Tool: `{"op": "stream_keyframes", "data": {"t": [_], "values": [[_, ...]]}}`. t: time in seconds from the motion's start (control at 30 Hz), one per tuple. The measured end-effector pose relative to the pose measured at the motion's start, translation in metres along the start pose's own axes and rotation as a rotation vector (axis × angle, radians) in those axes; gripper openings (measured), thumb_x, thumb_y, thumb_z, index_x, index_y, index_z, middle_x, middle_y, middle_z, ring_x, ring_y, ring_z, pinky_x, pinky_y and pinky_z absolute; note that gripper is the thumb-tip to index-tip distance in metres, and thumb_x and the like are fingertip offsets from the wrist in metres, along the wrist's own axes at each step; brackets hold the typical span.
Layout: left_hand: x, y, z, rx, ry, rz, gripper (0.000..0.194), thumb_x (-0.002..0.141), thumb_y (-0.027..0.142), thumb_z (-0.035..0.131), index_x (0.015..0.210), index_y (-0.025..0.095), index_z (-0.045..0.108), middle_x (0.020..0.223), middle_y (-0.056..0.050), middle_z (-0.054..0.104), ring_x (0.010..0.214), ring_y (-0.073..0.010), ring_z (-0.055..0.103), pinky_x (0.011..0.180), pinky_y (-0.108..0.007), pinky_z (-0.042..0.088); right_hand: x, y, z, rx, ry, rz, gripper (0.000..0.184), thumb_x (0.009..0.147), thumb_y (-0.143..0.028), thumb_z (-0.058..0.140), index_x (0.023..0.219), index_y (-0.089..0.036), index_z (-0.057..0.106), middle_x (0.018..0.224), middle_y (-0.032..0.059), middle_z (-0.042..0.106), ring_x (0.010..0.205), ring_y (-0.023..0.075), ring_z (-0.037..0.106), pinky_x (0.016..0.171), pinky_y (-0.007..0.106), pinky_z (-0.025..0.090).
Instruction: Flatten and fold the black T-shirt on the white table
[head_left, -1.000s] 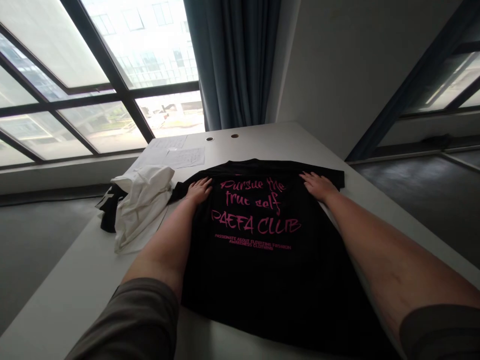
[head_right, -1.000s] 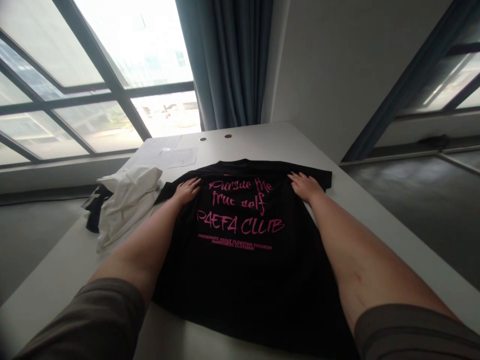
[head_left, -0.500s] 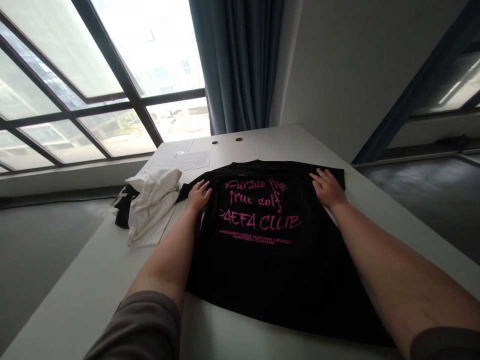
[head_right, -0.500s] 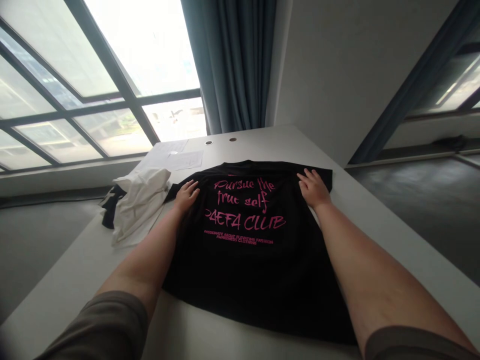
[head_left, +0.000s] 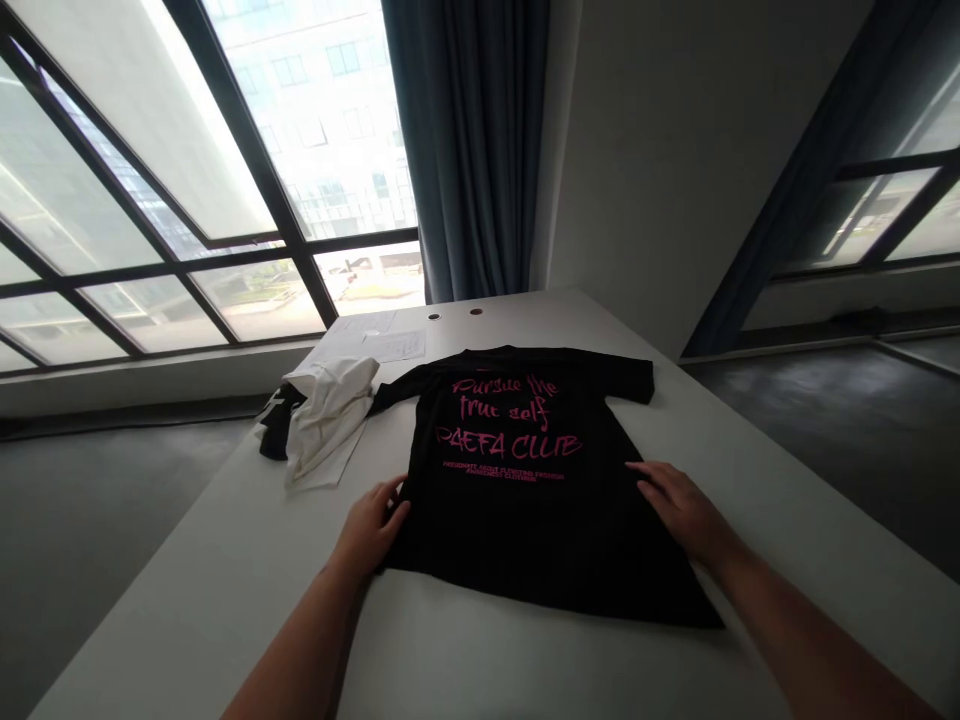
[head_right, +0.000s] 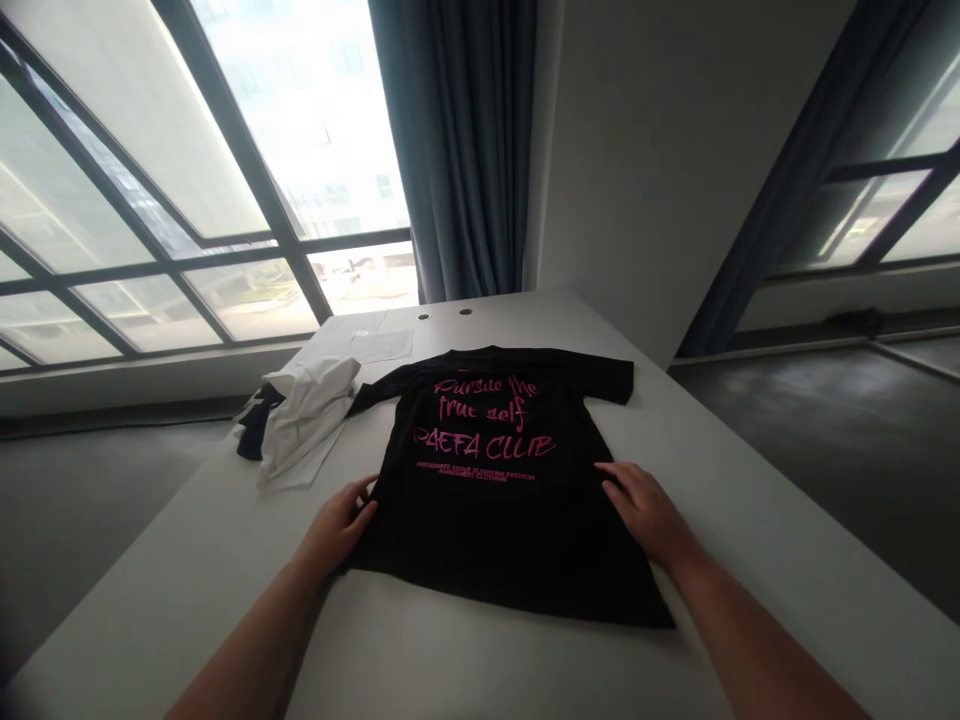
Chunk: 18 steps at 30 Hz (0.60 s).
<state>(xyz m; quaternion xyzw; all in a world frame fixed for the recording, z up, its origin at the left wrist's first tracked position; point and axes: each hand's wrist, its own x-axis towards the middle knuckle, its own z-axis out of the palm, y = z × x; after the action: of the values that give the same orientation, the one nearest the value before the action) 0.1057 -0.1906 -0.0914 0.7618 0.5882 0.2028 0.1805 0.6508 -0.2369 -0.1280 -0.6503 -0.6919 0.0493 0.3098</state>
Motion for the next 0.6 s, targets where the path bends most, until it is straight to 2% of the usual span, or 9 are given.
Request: {"op": "stream_keyframes", "data": {"t": [0.1, 0.2, 0.33, 0.4, 0.47, 0.6], "values": [[-0.029, 0.012, -0.004, 0.116, 0.025, -0.078, 0.052, 0.099, 0.045, 0.052, 0.148, 0.028, 0.053, 0.112, -0.005, 0.07, 0.099, -0.023, 0.069, 0.094, -0.036, 0.051, -0.032, -0.019, -0.001, -0.16, 0.066, -0.011, 0.042, 0.095, -0.045, 0.047, 0.125, -0.027, 0.07, 0.128, 0.0141, 0.066, 0.12, 0.0345, 0.064, 0.106, 0.052, 0.053], [-0.048, 0.017, -0.001, 0.252, 0.07, -0.156, 0.053, 0.096, 0.039, 0.058, 0.147, 0.024, 0.054, 0.117, -0.01, 0.07, 0.106, -0.0265, 0.069, 0.094, -0.036, 0.05, -0.063, -0.043, -0.001, -0.3, 0.129, 0.025, 0.041, 0.093, -0.04, 0.046, 0.122, -0.026, 0.071, 0.116, 0.0169, 0.068, 0.103, 0.0365, 0.068, 0.09, 0.055, 0.057], [-0.062, 0.014, 0.002, 0.311, 0.104, -0.258, 0.029, 0.101, 0.032, 0.05, 0.124, 0.022, 0.065, 0.118, -0.012, 0.073, 0.103, -0.0269, 0.071, 0.089, -0.035, 0.049, -0.099, -0.068, -0.005, -0.421, 0.107, 0.061, 0.042, 0.093, -0.043, 0.047, 0.126, -0.035, 0.07, 0.102, 0.0157, 0.073, 0.086, 0.0389, 0.07, 0.067, 0.056, 0.055], [-0.064, 0.011, 0.0, 0.29, 0.113, -0.285, 0.024, 0.104, 0.031, 0.046, 0.114, 0.024, 0.066, 0.113, -0.01, 0.075, 0.099, -0.0252, 0.072, 0.084, -0.033, 0.048, -0.109, -0.072, -0.008, -0.438, 0.087, 0.061, 0.041, 0.094, -0.043, 0.044, 0.124, -0.035, 0.071, 0.099, 0.0151, 0.076, 0.085, 0.0392, 0.071, 0.066, 0.055, 0.053], [-0.063, 0.009, -0.006, 0.235, 0.136, -0.329, 0.023, 0.105, 0.033, 0.045, 0.112, 0.025, 0.065, 0.105, -0.007, 0.077, 0.094, -0.0237, 0.073, 0.078, -0.03, 0.046, -0.111, -0.072, -0.01, -0.443, 0.053, 0.069, 0.041, 0.096, -0.039, 0.04, 0.121, -0.032, 0.072, 0.091, 0.0136, 0.078, 0.081, 0.0369, 0.073, 0.069, 0.053, 0.053], [-0.066, 0.01, -0.017, 0.174, 0.14, -0.391, 0.028, 0.107, 0.035, 0.041, 0.101, 0.025, 0.066, 0.093, -0.006, 0.078, 0.088, -0.0228, 0.073, 0.072, -0.028, 0.042, -0.108, -0.06, -0.019, -0.406, -0.006, 0.081, 0.042, 0.098, -0.035, 0.034, 0.112, -0.026, 0.072, 0.077, 0.0098, 0.077, 0.073, 0.0325, 0.075, 0.073, 0.049, 0.052]]}}
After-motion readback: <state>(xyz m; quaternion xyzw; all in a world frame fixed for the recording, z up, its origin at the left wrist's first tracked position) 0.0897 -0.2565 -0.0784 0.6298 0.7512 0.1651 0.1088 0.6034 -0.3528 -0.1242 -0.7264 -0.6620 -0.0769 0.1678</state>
